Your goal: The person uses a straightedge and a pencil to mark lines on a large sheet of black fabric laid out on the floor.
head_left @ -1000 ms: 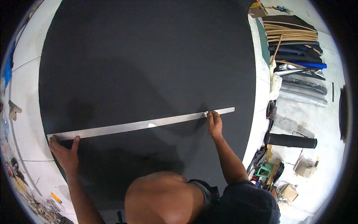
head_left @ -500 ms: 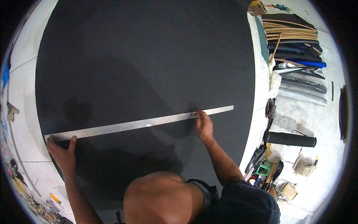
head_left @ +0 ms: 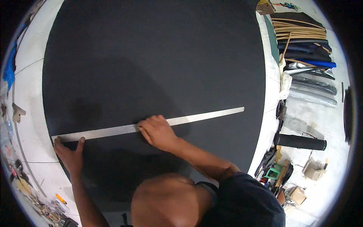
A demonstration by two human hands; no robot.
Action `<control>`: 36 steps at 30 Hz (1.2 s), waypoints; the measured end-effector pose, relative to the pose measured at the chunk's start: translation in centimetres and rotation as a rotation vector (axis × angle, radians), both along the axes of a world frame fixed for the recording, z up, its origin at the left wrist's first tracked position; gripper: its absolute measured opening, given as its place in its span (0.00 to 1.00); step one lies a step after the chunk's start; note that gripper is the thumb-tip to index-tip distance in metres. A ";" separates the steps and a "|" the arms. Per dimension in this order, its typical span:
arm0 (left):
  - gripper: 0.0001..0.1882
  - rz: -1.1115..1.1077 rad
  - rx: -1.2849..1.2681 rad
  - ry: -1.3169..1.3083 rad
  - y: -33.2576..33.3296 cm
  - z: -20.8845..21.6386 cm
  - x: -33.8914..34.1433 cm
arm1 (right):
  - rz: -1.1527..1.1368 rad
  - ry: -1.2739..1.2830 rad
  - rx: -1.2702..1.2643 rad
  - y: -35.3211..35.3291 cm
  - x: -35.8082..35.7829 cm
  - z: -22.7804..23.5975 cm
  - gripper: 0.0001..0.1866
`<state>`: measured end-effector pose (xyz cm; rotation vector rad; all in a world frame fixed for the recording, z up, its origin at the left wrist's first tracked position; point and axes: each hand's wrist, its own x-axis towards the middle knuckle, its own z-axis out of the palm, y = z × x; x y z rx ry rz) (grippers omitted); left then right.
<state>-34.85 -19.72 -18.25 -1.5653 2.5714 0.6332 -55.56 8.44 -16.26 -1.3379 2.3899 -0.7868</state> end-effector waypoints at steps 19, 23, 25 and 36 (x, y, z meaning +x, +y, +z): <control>0.52 -0.053 0.005 0.075 -0.3 -1.6 2.0 | 0.534 -0.025 -0.307 -28.6 9.3 -5.1 0.09; 0.51 -0.062 0.007 0.002 -0.3 -1.4 1.9 | 0.549 0.017 -0.243 -28.3 9.2 -4.8 0.08; 0.50 -0.096 -0.038 0.103 -0.3 -1.2 1.6 | 0.542 -0.037 -0.188 -26.1 8.3 -4.3 0.08; 0.56 0.016 0.007 0.014 0.8 1.7 -1.0 | 0.081 -0.049 0.204 1.8 -0.5 0.3 0.16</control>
